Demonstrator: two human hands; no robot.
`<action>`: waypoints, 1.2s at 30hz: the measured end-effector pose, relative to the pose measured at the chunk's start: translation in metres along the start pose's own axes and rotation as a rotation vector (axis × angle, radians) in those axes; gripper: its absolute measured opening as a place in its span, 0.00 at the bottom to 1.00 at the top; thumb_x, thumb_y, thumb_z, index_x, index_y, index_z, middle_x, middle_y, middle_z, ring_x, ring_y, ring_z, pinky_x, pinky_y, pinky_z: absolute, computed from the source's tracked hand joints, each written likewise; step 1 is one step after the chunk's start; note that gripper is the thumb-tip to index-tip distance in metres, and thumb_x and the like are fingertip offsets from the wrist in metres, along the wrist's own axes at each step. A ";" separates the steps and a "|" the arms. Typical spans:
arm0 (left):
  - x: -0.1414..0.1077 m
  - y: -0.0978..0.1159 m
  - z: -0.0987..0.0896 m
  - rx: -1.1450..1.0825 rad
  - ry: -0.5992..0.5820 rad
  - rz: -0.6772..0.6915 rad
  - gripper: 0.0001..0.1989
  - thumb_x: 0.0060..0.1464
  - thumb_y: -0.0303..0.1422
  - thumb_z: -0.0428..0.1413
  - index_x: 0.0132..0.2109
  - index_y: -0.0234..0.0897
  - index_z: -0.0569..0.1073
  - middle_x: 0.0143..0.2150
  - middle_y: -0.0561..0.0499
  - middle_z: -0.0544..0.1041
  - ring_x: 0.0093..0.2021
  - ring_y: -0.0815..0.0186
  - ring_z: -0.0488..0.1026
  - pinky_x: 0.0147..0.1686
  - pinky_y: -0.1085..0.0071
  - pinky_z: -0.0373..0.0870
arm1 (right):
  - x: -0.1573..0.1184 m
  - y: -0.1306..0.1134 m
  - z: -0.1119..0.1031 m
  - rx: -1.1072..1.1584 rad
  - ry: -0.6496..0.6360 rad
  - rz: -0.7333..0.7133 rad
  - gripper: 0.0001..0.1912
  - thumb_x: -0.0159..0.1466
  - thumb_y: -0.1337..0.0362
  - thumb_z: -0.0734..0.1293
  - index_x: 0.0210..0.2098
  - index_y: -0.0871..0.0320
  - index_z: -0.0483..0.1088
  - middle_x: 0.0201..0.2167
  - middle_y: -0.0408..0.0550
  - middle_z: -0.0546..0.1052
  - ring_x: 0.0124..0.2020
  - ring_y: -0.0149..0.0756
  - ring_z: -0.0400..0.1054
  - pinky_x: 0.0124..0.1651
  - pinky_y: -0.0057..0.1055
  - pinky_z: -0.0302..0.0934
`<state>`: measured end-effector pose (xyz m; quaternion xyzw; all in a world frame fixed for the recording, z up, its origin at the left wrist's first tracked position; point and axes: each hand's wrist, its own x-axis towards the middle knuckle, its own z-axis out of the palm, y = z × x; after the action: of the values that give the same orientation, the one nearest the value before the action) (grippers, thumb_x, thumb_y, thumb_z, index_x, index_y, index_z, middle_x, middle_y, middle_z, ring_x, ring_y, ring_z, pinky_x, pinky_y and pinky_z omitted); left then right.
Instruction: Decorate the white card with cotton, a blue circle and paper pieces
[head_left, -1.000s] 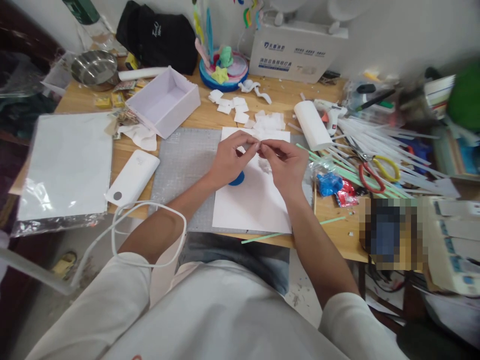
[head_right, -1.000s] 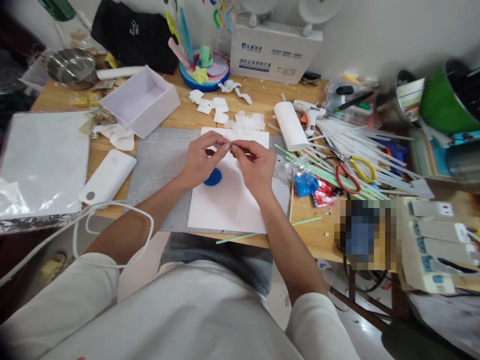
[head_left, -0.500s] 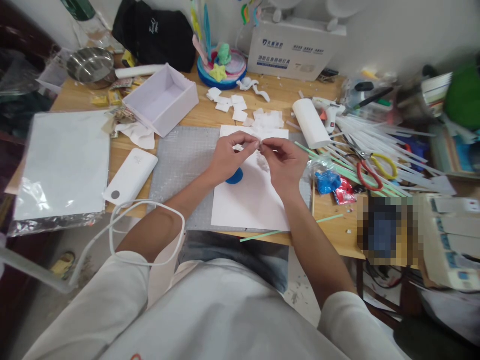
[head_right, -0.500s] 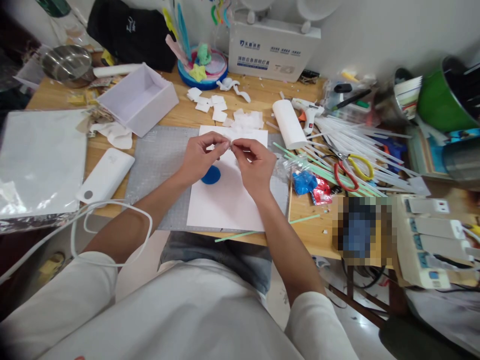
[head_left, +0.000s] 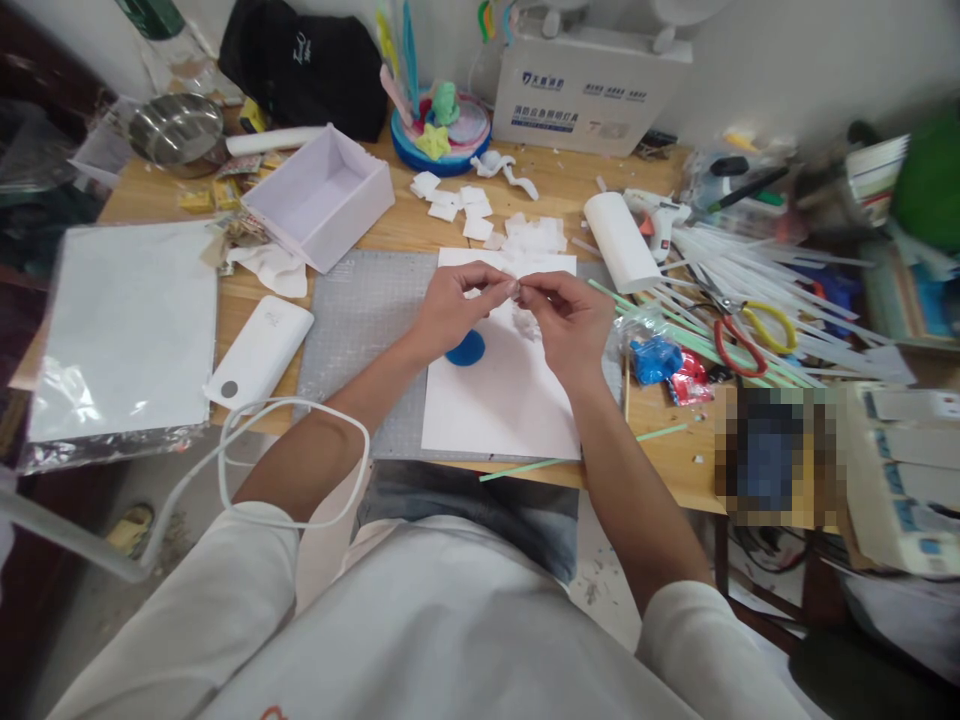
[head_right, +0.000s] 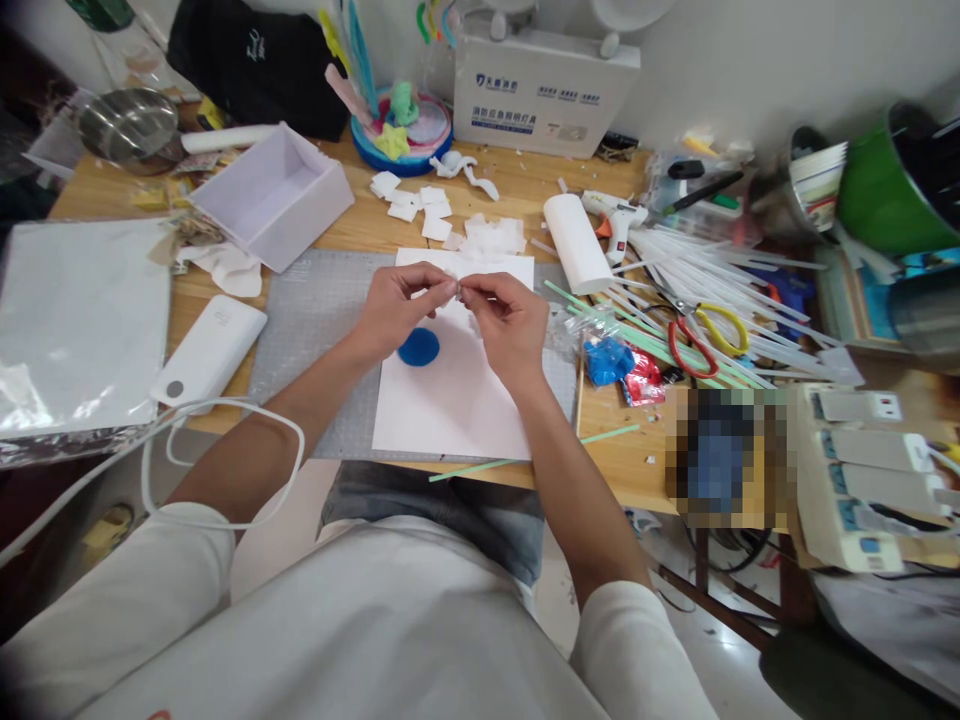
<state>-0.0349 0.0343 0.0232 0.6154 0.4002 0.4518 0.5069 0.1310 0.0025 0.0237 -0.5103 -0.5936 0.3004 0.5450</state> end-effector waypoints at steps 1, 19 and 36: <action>0.000 0.000 0.000 -0.004 -0.004 -0.004 0.10 0.58 0.39 0.63 0.35 0.38 0.82 0.36 0.49 0.82 0.35 0.70 0.74 0.30 0.74 0.70 | 0.000 -0.001 -0.001 -0.009 -0.009 0.003 0.03 0.63 0.65 0.71 0.36 0.52 0.79 0.34 0.43 0.82 0.34 0.33 0.77 0.41 0.34 0.75; 0.000 -0.005 -0.001 0.036 0.024 0.029 0.07 0.58 0.37 0.64 0.33 0.41 0.83 0.36 0.50 0.82 0.35 0.69 0.76 0.32 0.72 0.72 | -0.003 -0.004 -0.005 -0.113 -0.031 -0.033 0.05 0.65 0.61 0.71 0.38 0.53 0.80 0.36 0.45 0.84 0.35 0.34 0.78 0.39 0.34 0.76; -0.002 -0.004 0.001 0.098 0.064 0.049 0.05 0.57 0.35 0.65 0.36 0.40 0.83 0.38 0.49 0.82 0.36 0.68 0.76 0.36 0.71 0.74 | -0.004 -0.008 -0.003 -0.053 -0.025 -0.039 0.06 0.66 0.61 0.70 0.38 0.52 0.81 0.38 0.45 0.83 0.35 0.32 0.78 0.39 0.32 0.77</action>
<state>-0.0347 0.0331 0.0187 0.6343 0.4226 0.4633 0.4521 0.1313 -0.0046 0.0300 -0.5090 -0.6180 0.2802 0.5296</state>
